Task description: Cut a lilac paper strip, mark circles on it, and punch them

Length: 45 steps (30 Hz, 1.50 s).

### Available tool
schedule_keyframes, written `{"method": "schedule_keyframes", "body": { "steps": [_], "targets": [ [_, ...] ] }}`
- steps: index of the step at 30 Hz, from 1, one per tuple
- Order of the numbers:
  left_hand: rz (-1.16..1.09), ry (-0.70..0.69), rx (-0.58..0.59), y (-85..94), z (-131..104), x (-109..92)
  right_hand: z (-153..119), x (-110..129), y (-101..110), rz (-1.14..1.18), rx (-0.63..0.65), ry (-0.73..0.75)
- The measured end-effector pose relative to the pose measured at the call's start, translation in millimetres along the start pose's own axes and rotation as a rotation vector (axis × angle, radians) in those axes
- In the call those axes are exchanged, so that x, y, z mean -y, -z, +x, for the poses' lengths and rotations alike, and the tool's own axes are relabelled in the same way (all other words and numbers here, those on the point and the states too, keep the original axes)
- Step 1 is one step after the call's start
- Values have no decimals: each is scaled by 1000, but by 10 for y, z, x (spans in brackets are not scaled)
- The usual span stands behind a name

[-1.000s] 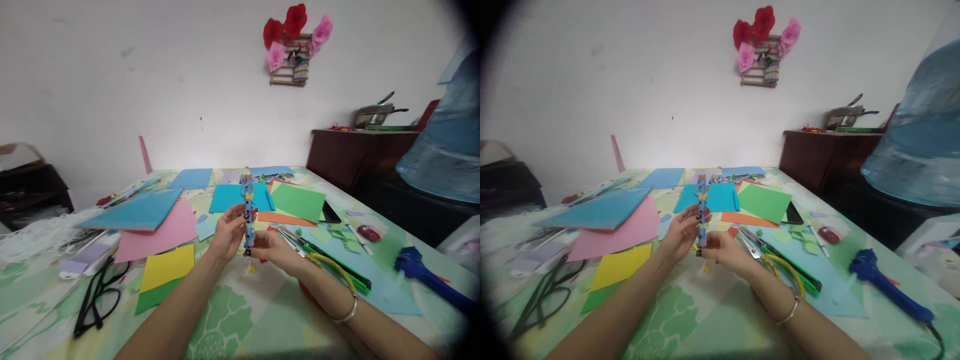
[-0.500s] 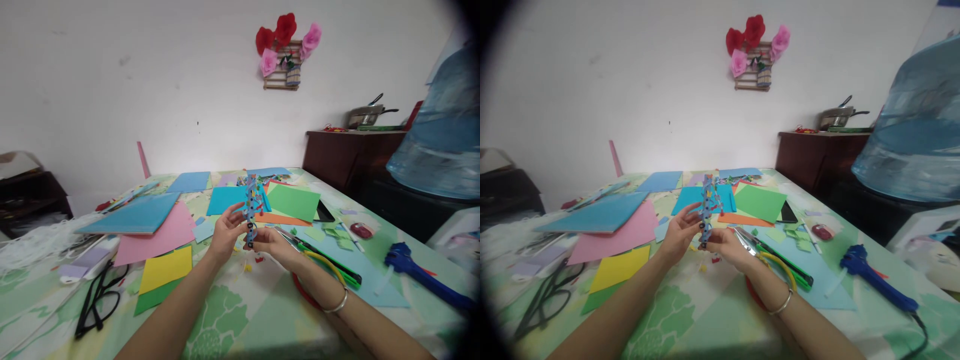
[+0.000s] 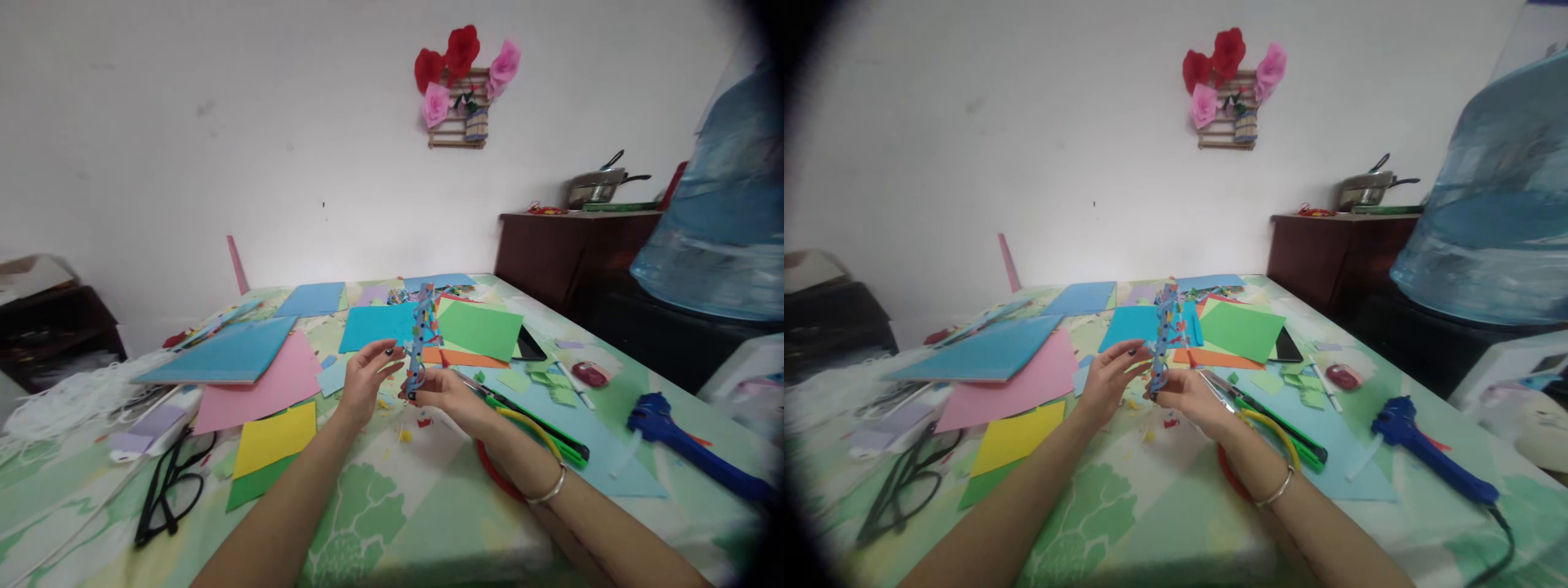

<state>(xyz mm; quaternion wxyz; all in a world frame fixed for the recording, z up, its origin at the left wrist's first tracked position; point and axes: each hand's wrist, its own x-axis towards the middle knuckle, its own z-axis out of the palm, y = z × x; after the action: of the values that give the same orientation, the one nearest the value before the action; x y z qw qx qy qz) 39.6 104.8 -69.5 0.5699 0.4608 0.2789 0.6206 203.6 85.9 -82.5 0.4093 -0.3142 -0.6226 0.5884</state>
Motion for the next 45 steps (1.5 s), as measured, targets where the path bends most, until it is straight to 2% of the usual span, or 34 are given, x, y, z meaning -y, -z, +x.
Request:
{"method": "schedule_keyframes", "body": {
  "steps": [7, 17, 27, 35, 40, 45],
  "targets": [
    [79, -38, 95, -45, -41, 3, 18, -54, 14, -132, -26, -8],
    [186, -74, 65, -53, -36, 73, 72, -204, 58, -337, 37, -8],
    [104, -27, 77, -85, -51, 87, 69, -264, 75, -395, 97, -3],
    [26, -8, 58, -100, -48, 66, 53, -225, 61, -383, 118, 21],
    [46, 2, 83, -99, -50, 60, 71, -238, 53, -349, 49, 37],
    [122, -16, 94, -53, -30, 101, 114, -213, 94, -291, -140, 91]
  ]
}}
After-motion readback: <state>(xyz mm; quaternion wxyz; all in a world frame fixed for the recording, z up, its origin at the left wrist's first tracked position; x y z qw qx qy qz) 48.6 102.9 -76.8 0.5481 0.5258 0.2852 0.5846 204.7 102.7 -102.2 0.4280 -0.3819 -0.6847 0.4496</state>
